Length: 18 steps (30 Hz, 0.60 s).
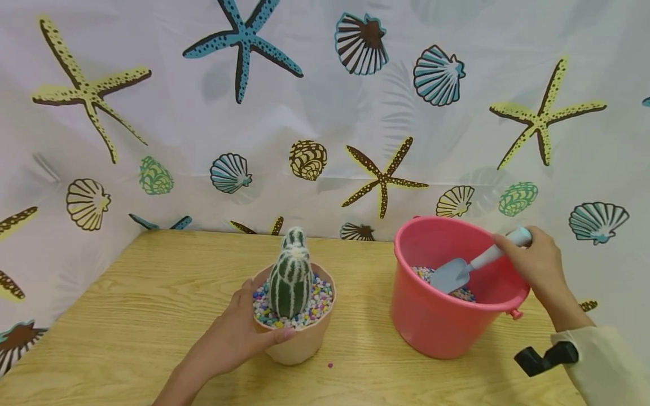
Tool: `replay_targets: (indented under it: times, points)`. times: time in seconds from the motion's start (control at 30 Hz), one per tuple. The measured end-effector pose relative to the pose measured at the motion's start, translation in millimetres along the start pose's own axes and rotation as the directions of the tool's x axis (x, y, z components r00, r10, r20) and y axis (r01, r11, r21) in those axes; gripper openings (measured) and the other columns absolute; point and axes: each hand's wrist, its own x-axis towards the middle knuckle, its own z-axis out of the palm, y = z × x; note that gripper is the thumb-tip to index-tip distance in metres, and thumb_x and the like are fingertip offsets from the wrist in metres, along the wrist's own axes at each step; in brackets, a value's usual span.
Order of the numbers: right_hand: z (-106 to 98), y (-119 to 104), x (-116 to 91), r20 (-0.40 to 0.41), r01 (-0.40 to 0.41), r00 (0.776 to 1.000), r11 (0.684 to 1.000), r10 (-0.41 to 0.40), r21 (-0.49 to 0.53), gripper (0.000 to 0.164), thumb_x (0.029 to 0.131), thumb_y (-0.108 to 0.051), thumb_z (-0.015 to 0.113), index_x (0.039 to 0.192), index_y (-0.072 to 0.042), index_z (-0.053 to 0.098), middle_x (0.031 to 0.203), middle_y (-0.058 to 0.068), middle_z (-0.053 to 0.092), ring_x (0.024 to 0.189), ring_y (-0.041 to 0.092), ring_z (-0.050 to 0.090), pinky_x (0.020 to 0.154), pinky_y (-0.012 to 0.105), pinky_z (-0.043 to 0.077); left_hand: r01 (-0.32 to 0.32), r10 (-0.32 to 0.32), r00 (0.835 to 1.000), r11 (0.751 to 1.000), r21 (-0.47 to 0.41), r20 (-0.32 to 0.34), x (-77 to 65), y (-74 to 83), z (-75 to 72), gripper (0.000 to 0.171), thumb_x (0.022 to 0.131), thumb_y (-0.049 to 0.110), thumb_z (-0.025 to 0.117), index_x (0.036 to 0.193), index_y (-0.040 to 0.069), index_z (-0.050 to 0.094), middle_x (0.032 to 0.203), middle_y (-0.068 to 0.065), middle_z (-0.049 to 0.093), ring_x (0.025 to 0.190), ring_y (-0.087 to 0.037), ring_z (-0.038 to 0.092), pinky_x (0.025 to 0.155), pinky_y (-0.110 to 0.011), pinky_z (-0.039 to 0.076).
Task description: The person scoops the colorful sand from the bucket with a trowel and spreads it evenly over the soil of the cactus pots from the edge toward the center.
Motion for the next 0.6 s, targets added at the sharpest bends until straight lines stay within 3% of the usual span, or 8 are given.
replay_targets:
  times: [0.2, 0.3, 0.5, 0.6]
  points:
    - [-3, 5, 4, 0.054, -0.040, 0.998, 0.999, 0.041, -0.019, 0.058, 0.095, -0.038, 0.053, 0.122, 0.012, 0.042, 0.109, 0.029, 0.050, 0.092, 0.040, 0.056, 0.069, 0.040, 0.057, -0.103, 0.109, 0.990, 0.992, -0.068, 0.089, -1.5, -7.8, -12.5, 0.095, 0.095, 0.053, 0.047, 0.150, -0.007, -0.002, 0.152, -0.035, 0.009, 0.137, -0.053, 0.020, 0.105, -0.066, 0.027]
    - [-4, 8, 6, 0.085, -0.057, 0.995, 0.998, 0.059, -0.026, 0.056, 0.095, -0.036, 0.054, 0.120, 0.012, 0.041, 0.109, 0.030, 0.050, 0.090, 0.039, 0.057, 0.067, 0.038, 0.058, -0.134, 0.143, 0.983, 0.987, -0.085, 0.113, 0.2, -11.2, -22.1, 0.082, 0.101, 0.049, 0.036, 0.149, -0.009, 0.004, 0.152, -0.035, 0.010, 0.138, -0.053, 0.016, 0.105, -0.067, 0.025]
    - [-5, 8, 10, 0.121, -0.061, 0.990, 0.997, 0.065, -0.041, 0.055, 0.095, -0.034, 0.054, 0.121, 0.012, 0.039, 0.110, 0.032, 0.050, 0.088, 0.040, 0.061, 0.067, 0.040, 0.059, -0.178, 0.176, 0.983, 0.983, 0.032, 0.061, 11.6, -17.7, -43.6, 0.072, 0.103, 0.045, 0.031, 0.143, -0.013, 0.022, 0.145, -0.038, 0.026, 0.134, -0.054, 0.027, 0.102, -0.065, 0.031]
    - [-4, 4, 9, 0.085, -0.004, 0.996, 0.997, 0.010, -0.074, 0.056, 0.093, -0.029, 0.057, 0.124, 0.014, 0.038, 0.113, 0.034, 0.048, 0.090, 0.044, 0.058, 0.070, 0.046, 0.058, -0.200, 0.199, 0.980, 0.976, 0.081, 0.015, 19.3, -19.6, -54.9, 0.069, 0.104, 0.043, 0.031, 0.141, -0.014, 0.026, 0.143, -0.039, 0.029, 0.131, -0.055, 0.029, 0.101, -0.065, 0.033]
